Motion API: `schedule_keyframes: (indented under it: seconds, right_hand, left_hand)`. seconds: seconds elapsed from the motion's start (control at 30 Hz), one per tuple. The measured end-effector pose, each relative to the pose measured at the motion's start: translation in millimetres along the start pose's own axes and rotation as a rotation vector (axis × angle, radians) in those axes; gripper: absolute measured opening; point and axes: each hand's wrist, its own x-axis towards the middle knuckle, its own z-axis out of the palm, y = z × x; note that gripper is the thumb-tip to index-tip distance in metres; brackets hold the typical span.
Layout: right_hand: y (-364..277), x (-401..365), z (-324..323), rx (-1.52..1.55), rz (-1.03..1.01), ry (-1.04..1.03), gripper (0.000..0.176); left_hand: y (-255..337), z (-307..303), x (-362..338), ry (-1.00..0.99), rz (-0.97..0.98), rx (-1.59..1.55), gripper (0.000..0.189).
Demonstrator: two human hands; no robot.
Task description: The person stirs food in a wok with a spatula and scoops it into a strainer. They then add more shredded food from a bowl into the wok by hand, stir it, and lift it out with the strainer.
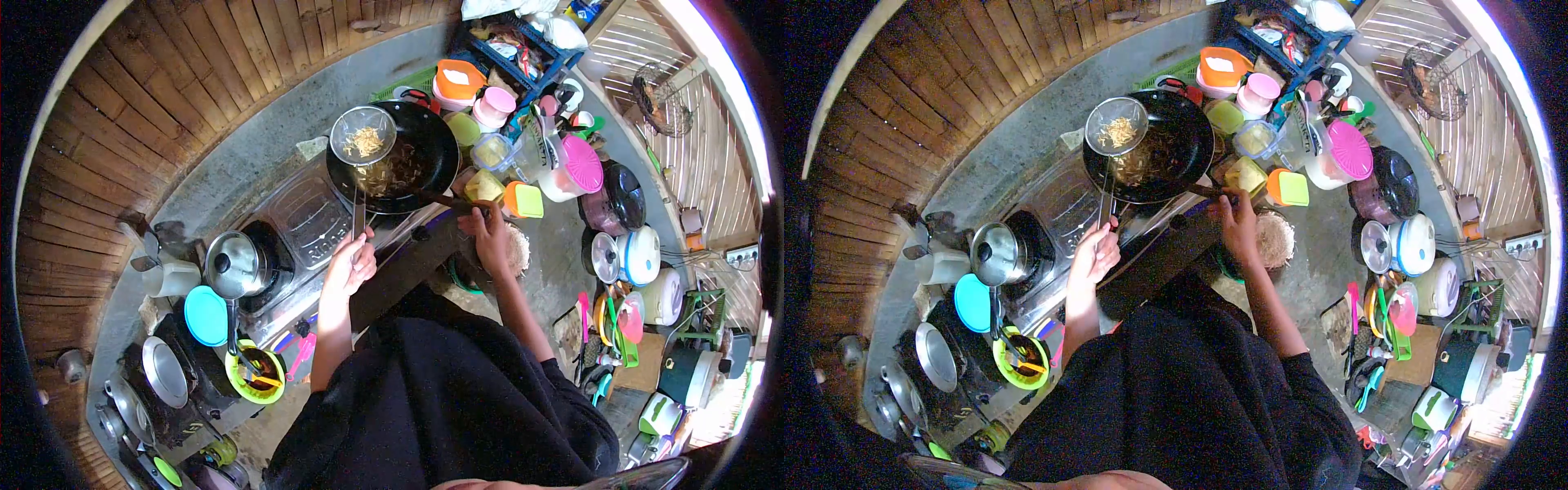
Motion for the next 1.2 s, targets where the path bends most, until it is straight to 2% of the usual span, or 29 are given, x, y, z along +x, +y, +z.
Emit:
schedule_keyframes:
  seconds: [0.1,0.27,0.3,0.4,0.43,0.53,0.6,0.67,0.7,0.77,0.8,0.87,0.9,0.97,1.0,1.1,1.2]
  right_hand:
    - [4.4,-2.3,4.0,0.083,0.016,0.010,0.019]
    - [0.8,-12.4,11.1,-0.077,0.035,-0.087,0.020]
    - [10.5,-15.5,17.8,0.005,0.004,-0.084,0.024]
    - [27.8,-28.3,35.7,-0.046,-0.104,-0.123,0.029]
    - [27.4,-31.4,39.0,-0.084,-0.020,-0.136,0.034]
    - [19.5,-38.6,48.1,-0.019,0.052,-0.179,0.035]
    - [7.3,-39.4,47.0,-0.067,0.045,-0.182,0.034]
    - [-7.5,-38.3,45.6,-0.255,0.025,-0.144,0.021]
    - [-9.9,-36.6,44.6,-0.256,0.022,-0.150,0.021]
    - [-18.3,-34.2,41.3,-0.508,-0.395,0.035,0.018]
    - [-23.2,-35.7,38.9,-0.510,-0.396,0.031,0.018]
    - [-44.9,-42.4,35.9,-0.452,-0.337,-0.109,0.019]
    - [-45.9,-43.4,38.2,-0.455,-0.336,-0.110,0.019]
    - [-47.8,-44.7,45.8,-0.005,-0.005,-0.431,0.022]
    - [-39.9,-43.3,51.6,0.105,0.082,-0.492,0.025]
    - [-52.3,-42.6,57.6,0.130,0.163,-0.459,0.027]
    - [-48.2,-38.0,55.1,0.271,0.280,-0.432,0.025]
  left_hand:
    - [-0.8,2.0,-1.7,-0.043,-0.038,-0.011,0.018]
    - [-9.0,9.1,-2.9,-0.041,-0.063,0.040,0.018]
    - [-11.0,10.8,-3.0,-0.025,-0.062,0.056,0.017]
    - [-17.4,9.6,-3.0,-0.019,-0.059,0.067,0.017]
    - [-19.1,9.8,-3.7,-0.029,-0.065,0.066,0.017]
    - [-24.7,13.5,-4.5,-0.054,-0.063,0.073,0.018]
    - [-28.4,14.9,-4.4,-0.086,-0.077,0.063,0.018]
    - [-29.8,18.6,-4.2,-0.098,-0.087,0.065,0.018]
    - [-30.4,20.6,-4.0,-0.112,-0.095,0.066,0.018]
    - [-32.4,24.4,-5.4,-0.111,-0.096,0.061,0.018]
    - [-33.7,27.1,-5.9,-0.113,-0.102,0.059,0.018]
    - [-36.2,37.1,-7.1,-0.116,-0.080,0.086,0.017]
    - [-36.8,43.3,-8.4,-0.071,-0.090,0.125,0.017]
    - [-43.6,54.2,-8.0,0.042,-0.121,0.201,0.017]
    - [-47.8,59.6,-6.7,0.069,-0.126,0.229,0.016]
    - [-63.9,63.4,-0.6,0.004,-0.073,0.299,0.017]
    - [-73.5,77.5,6.3,0.060,-0.041,0.414,0.019]
